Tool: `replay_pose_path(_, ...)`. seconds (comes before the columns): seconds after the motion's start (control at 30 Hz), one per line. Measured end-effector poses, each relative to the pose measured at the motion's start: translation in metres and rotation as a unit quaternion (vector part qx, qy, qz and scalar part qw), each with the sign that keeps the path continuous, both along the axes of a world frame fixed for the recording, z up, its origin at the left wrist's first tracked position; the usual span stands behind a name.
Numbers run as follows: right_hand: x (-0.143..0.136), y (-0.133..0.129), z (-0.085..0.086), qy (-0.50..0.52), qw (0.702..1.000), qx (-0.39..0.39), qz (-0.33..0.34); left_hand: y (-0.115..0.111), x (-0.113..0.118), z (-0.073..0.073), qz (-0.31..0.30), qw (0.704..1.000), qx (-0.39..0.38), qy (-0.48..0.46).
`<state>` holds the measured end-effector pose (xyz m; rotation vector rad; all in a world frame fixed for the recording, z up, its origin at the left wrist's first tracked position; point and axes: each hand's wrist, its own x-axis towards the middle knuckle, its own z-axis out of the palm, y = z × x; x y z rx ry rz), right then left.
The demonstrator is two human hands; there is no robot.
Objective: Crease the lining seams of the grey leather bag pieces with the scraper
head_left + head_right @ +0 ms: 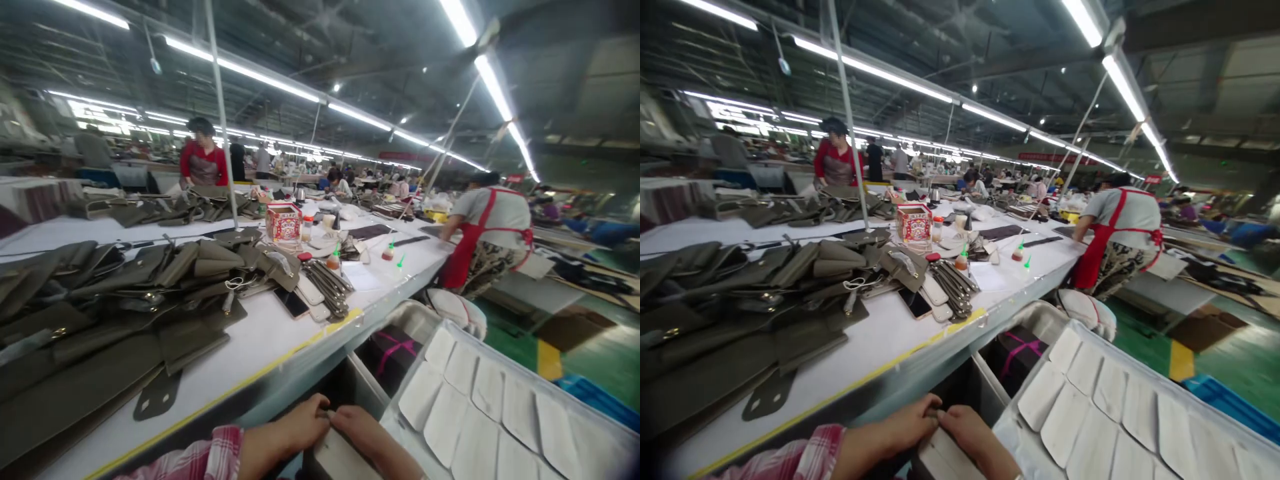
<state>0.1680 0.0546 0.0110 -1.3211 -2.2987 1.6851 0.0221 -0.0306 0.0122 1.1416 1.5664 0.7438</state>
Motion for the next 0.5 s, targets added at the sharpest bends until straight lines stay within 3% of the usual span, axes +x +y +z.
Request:
replay_pose_path(0.17, -0.007, 0.000, 0.004, -0.033, 0.995, 0.082, 0.055, -0.020, -0.012, -0.007, -0.008, 1.000, 0.018, -0.018)
replay_pose_path(0.27, -0.012, 0.000, 0.005, -0.053, 0.987, 0.127, 0.077, -0.036, -0.026, -0.002, -0.006, 0.998, 0.067, 0.004)
replay_pose_path(0.33, -0.013, -0.002, 0.004, -0.061, 0.983, 0.154, 0.081, -0.046, -0.044, 0.005, 0.005, 0.987, 0.135, 0.081)
replay_pose_path(0.4, -0.012, -0.004, 0.003, -0.056, 0.980, 0.175, 0.075, -0.054, -0.073, 0.014, 0.030, 0.958, 0.190, 0.213)
replay_pose_path(0.5, -0.007, -0.008, 0.005, -0.022, 0.984, 0.160, 0.073, -0.066, -0.135, 0.027, 0.073, 0.871, 0.155, 0.460)
